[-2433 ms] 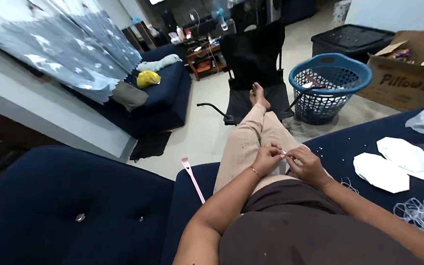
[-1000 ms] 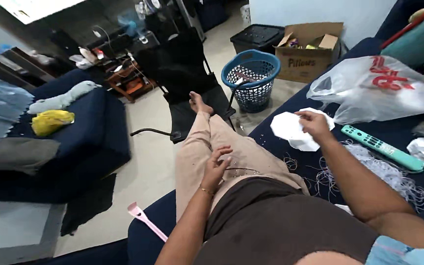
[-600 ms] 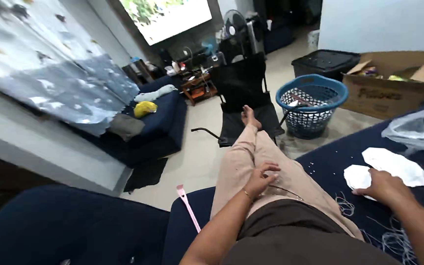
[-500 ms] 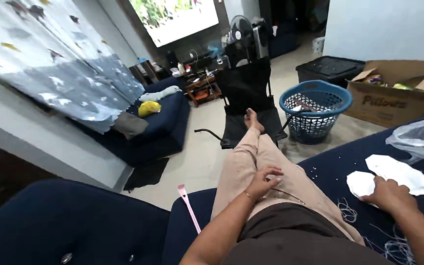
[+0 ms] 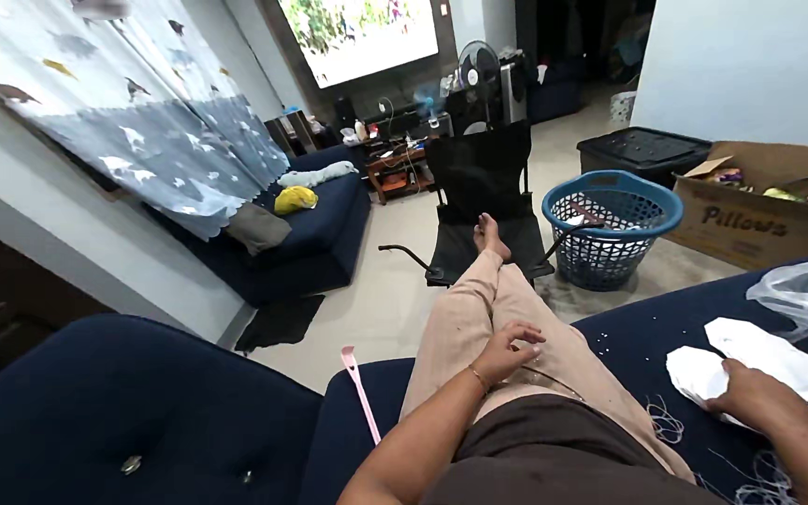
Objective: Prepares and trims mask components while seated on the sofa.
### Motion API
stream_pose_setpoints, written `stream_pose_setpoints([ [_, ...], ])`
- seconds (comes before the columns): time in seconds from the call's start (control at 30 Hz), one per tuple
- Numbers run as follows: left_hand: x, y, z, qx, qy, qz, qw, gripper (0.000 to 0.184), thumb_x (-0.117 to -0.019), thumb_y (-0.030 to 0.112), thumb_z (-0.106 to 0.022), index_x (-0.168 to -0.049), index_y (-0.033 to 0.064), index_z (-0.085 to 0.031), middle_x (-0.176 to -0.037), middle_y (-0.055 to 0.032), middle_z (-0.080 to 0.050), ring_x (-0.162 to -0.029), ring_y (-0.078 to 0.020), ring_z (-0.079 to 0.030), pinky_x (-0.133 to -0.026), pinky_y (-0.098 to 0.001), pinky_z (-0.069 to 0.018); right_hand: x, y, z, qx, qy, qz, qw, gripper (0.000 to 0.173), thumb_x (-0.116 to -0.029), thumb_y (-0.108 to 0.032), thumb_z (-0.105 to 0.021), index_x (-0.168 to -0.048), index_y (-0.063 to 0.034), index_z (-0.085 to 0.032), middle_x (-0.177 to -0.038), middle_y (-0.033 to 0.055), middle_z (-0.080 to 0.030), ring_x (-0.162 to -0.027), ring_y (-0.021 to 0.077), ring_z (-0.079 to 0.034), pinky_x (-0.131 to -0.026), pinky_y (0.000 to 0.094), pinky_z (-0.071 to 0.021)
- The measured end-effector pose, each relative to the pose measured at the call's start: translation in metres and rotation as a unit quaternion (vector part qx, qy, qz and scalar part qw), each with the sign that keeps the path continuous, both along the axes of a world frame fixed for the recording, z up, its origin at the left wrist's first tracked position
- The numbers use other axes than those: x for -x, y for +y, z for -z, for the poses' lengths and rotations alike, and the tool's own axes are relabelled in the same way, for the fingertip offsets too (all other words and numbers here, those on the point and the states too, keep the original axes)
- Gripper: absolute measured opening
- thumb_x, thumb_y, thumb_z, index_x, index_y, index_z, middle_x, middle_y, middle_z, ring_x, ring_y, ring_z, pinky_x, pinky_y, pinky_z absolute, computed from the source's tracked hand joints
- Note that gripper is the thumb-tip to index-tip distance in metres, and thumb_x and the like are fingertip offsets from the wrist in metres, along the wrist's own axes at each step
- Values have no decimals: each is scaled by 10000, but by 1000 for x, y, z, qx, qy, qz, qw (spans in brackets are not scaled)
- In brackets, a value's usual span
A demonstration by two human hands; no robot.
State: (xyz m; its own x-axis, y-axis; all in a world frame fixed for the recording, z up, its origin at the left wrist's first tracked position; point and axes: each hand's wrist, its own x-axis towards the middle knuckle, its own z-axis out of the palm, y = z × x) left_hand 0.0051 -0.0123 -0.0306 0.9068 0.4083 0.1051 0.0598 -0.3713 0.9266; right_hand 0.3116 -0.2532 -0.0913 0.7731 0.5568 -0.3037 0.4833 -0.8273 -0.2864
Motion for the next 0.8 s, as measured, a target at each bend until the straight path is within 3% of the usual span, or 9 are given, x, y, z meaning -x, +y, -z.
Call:
stream_pose_setpoints([
  [0.07, 0, -1, -1, -1, -2, -1, 1000, 258, -972, 50, -609, -1192, -75, -656, -1416, -197, -539, -1226, -206, -592, -925, -352, -554, -2, -1, -5, 1, -4, -14, 1000, 813, -751, -260, -921, -1386, 64, -530, -1315, 386, -555, -1241, 571, -532, -989, 697, -450],
  [0.17, 0, -2, -2, 4, 0, -2, 1000, 245, -972, 40, -614, -1185, -73, -660, -1401, -189, -551, -1216, -199, -597, -923, -349, -556, -2, -3, -17, -32, -14, -41, 999, 557, -803, -306, -886, -1181, 52, -686, -1221, 369, -612, -1185, 564, -564, -967, 707, -449],
  [0.23, -1, -2, 0, 5, 0, -4, 1000, 250, -969, 41, -616, -1187, -73, -659, -1376, -185, -572, -1190, -194, -609, -918, -348, -554, 4, -4, -27, -95, -14, -57, 994, 444, -806, -304, -888, -1059, 31, -741, -1171, 360, -634, -1134, 560, -584, -938, 724, -446],
  [0.3, -1, -3, 1, 14, 0, -5, 1000, 285, -976, 52, -611, -1228, -79, -638, -1324, -188, -604, -1128, -189, -633, -911, -349, -554, 15, 0, -36, -174, -12, -96, 980, 435, -780, -298, -911, -1041, 14, -757, -1226, 360, -614, -1158, 571, -564, -950, 746, -431],
  [0.43, -3, -12, -6, 53, 13, -12, 998, 404, -995, 118, -631, -1346, -68, -550, -1258, -163, -643, -1058, -168, -656, -893, -342, -564, 63, 29, -52, -321, -12, -206, 924, 549, -685, -250, -955, -1124, -4, -735, -1425, 325, -523, -1318, 549, -471, -1057, 704, -398],
  [0.53, -4, -21, -16, 86, 15, -14, 996, 519, -974, 91, -654, -1436, -58, -469, -1239, -167, -644, -1011, -179, -668, -829, -354, -583, 108, 58, -61, -377, -15, -295, 878, 576, -673, -262, -942, -1155, -35, -722, -1449, 271, -523, -1333, 508, -472, -1059, 653, -425],
  [0.6, -2, -23, -21, 101, 3, -28, 994, 520, -954, 30, -648, -1429, -63, -459, -1186, -156, -649, -946, -168, -677, -795, -354, -599, 128, 75, -62, -404, -21, -326, 854, 618, -675, -286, -930, -1192, -33, -705, -1439, 271, -531, -1322, 500, -483, -1057, 636, -432],
  [0.7, -1, -19, -23, 110, -36, -88, 989, 429, -929, -52, -609, -1344, -84, -506, -1054, -119, -667, -796, -124, -667, -697, -297, -589, 136, 95, -55, -454, -13, -312, 835, 835, -654, -333, -938, -1344, 10, -616, -1434, 288, -529, -1309, 492, -499, -1067, 625, -425],
  [0.8, 0, -15, -19, 110, -51, -103, 987, 407, -914, -53, -618, -1310, -90, -530, -1014, -99, -671, -773, -107, -653, -686, -275, -577, 135, 101, -55, -486, 83, -234, 838, 912, -672, -247, -937, -1437, 17, -516, -1370, 241, -583, -1259, 367, -573, -1055, 528, -479],
])
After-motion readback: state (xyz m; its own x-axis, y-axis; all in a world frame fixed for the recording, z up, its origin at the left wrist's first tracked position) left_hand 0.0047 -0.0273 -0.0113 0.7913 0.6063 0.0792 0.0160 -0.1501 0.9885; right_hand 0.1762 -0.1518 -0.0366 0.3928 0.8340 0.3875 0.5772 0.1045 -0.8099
